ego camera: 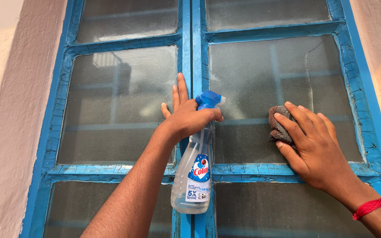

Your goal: The person cleans a window. They spray a liquid onto the glass from a blue bottle and wipe the panes using a cloth, reaching across different sections of the frame.

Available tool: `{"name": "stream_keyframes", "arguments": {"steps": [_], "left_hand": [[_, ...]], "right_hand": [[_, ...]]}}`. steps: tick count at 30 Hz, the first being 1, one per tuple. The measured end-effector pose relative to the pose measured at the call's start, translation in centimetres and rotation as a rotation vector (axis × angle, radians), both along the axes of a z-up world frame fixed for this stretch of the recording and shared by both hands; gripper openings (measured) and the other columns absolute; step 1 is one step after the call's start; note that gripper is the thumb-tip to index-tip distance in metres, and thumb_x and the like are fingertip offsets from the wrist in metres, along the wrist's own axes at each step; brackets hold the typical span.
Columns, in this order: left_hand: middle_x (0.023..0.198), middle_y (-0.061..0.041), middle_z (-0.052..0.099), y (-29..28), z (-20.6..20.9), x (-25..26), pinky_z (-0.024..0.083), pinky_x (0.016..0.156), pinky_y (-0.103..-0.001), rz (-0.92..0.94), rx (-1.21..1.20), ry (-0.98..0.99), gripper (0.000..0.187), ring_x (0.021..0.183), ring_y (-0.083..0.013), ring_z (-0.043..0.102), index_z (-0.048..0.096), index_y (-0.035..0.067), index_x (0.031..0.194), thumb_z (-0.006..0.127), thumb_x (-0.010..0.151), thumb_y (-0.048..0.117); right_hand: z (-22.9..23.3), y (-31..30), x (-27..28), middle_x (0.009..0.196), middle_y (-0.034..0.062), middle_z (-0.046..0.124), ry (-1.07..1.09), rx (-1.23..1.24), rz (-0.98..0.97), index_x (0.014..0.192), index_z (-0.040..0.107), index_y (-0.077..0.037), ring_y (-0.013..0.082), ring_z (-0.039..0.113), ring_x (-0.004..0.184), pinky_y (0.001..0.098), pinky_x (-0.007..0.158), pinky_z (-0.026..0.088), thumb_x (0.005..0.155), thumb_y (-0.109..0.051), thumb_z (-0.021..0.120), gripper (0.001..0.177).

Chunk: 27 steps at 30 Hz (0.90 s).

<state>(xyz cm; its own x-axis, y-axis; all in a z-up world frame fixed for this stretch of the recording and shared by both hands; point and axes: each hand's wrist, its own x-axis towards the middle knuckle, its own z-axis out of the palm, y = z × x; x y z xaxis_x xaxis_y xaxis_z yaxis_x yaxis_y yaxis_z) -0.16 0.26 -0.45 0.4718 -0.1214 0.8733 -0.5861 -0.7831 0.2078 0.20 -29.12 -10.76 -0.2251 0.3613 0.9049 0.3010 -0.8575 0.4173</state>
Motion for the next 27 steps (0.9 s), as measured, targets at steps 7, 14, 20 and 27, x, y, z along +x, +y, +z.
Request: {"name": "stream_keyframes", "arguments": {"steps": [7,14,20,27], "left_hand": [[0.168,-0.014,-0.032,0.3,0.1,0.6,-0.017,0.113,-0.075,-0.029,0.015,-0.016,0.073,0.153,-0.0437,-0.029,0.076,0.001,0.111,0.068,0.062,0.054],[0.170,-0.012,-0.029,0.2,0.0,0.0,-0.016,0.113,-0.075,-0.031,-0.005,0.001,0.072,0.154,-0.0428,-0.029,0.078,0.004,0.110,0.066,0.061,0.056],[0.168,-0.011,-0.032,0.2,0.4,0.2,-0.017,0.113,-0.074,-0.027,-0.012,0.021,0.076,0.153,-0.0421,-0.029,0.076,0.006,0.113,0.066,0.059,0.058],[0.170,-0.012,-0.032,0.3,0.3,-0.1,-0.019,0.116,-0.071,0.028,-0.014,0.061,0.076,0.155,-0.0390,-0.031,0.077,0.003,0.112,0.066,0.062,0.058]], "right_hand": [[0.0,0.1,-0.1,0.157,0.0130,0.042,-0.010,0.002,0.010,0.146,0.049,-0.016,0.0354,0.038,0.145,0.0616,0.118,0.025,0.091,-0.037,0.056,0.059],[3.9,-2.0,0.2,0.157,0.0204,0.042,-0.050,0.129,-0.110,0.148,0.049,-0.011,0.0380,0.037,0.145,0.0642,0.117,0.023,0.095,-0.038,0.054,0.060],[6.8,2.2,0.6,0.157,0.0241,0.042,-0.099,0.233,-0.087,0.149,0.048,-0.007,0.0416,0.038,0.145,0.0651,0.116,0.023,0.100,-0.036,0.055,0.058],[2.4,-0.3,-1.0,0.155,0.0191,0.041,-0.011,-0.284,-0.049,0.145,0.049,-0.012,0.0380,0.039,0.141,0.0624,0.113,0.025,0.089,-0.035,0.056,0.061]]}}
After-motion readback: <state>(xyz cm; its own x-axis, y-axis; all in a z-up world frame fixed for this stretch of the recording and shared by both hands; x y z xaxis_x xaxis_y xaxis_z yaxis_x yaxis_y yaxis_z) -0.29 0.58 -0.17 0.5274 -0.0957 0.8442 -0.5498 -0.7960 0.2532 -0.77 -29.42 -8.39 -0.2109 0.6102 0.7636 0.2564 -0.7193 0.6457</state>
